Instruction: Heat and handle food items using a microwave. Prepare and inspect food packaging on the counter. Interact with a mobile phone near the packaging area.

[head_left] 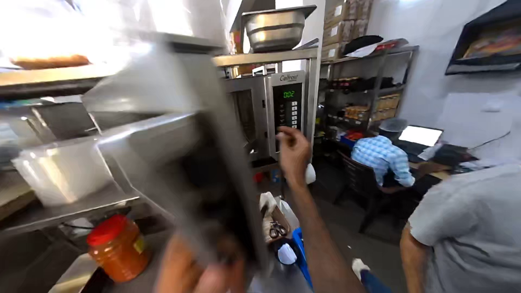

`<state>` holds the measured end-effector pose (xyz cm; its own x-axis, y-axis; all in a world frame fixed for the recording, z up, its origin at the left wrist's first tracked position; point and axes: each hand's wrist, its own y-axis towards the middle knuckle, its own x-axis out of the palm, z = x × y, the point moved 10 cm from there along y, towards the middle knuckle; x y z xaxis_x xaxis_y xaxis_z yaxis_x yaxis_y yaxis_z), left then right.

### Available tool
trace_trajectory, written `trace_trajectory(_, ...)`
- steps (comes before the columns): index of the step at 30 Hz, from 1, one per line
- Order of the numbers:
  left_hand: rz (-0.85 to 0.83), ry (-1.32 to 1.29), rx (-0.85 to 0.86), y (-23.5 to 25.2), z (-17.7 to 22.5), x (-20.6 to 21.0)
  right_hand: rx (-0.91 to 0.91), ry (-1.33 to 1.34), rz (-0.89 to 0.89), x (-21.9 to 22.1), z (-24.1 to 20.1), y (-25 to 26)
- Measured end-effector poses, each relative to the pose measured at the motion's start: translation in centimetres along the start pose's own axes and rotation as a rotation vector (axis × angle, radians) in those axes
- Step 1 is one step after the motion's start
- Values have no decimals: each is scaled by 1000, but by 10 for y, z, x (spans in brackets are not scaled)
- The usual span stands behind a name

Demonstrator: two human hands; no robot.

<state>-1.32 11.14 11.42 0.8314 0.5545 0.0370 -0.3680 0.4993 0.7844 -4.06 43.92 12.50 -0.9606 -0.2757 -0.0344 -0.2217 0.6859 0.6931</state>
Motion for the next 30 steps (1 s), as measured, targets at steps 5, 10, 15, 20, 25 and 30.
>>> trace_trajectory(5,-174,298,-128,132,-154,51,117,132,124,-36,89,14)
trace_trajectory(10,-102,441,-87,187,-223,37,168,-85,145,-31,89,28)
trace_trajectory(15,-112,383,-45,182,-220,38,314,-79,67,-28,96,34)
trace_trajectory(20,29,454,-4,124,-160,20,315,289,-58,-47,91,51)
trace_trajectory(25,173,393,-46,13,-172,-12,78,205,72,-44,95,58)
trace_trajectory(30,120,537,-413,-66,-247,0,122,101,22,-37,89,65)
